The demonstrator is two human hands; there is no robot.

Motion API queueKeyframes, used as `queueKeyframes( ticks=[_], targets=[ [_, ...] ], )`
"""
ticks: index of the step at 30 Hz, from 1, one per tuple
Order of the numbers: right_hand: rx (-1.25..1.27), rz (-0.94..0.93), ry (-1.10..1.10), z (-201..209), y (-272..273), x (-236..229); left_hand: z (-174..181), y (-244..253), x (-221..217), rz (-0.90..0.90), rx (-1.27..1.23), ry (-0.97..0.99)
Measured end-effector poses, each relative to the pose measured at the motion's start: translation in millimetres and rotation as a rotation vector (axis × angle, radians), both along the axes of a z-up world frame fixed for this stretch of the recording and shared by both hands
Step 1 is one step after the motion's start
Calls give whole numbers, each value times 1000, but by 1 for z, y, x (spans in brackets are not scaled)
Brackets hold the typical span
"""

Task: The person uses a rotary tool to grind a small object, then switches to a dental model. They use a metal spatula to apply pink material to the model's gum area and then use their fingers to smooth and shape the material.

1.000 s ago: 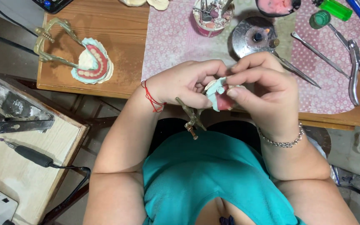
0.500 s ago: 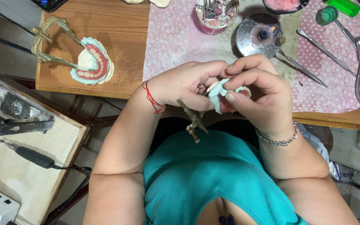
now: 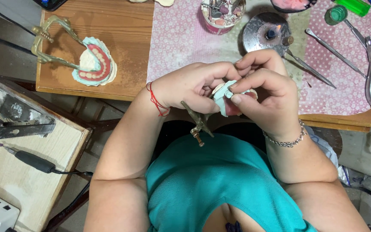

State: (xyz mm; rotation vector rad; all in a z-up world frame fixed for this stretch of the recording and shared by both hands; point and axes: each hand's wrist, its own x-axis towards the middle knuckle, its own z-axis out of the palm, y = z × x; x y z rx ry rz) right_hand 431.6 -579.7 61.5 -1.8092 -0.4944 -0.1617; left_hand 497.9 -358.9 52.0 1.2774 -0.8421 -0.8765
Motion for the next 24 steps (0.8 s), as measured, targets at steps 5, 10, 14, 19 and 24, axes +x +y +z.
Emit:
queueKeyframes(
  ticks=[5, 10, 14, 19, 24],
  targets=[
    [18, -14, -13, 0, 2, 1, -2, 1, 0, -25, -56, 87],
    [17, 10, -47, -1, 1, 2, -1, 1, 0, -38, -93, 120],
    [46, 26, -46, -2, 1, 3, 2, 3, 1, -39, -80, 74],
    [53, 25, -59, -2, 3, 3, 5, 3, 0, -9, -37, 63],
    [49, 30, -59, -4, 2, 4, 2, 3, -1, -21, -64, 88]
  ],
)
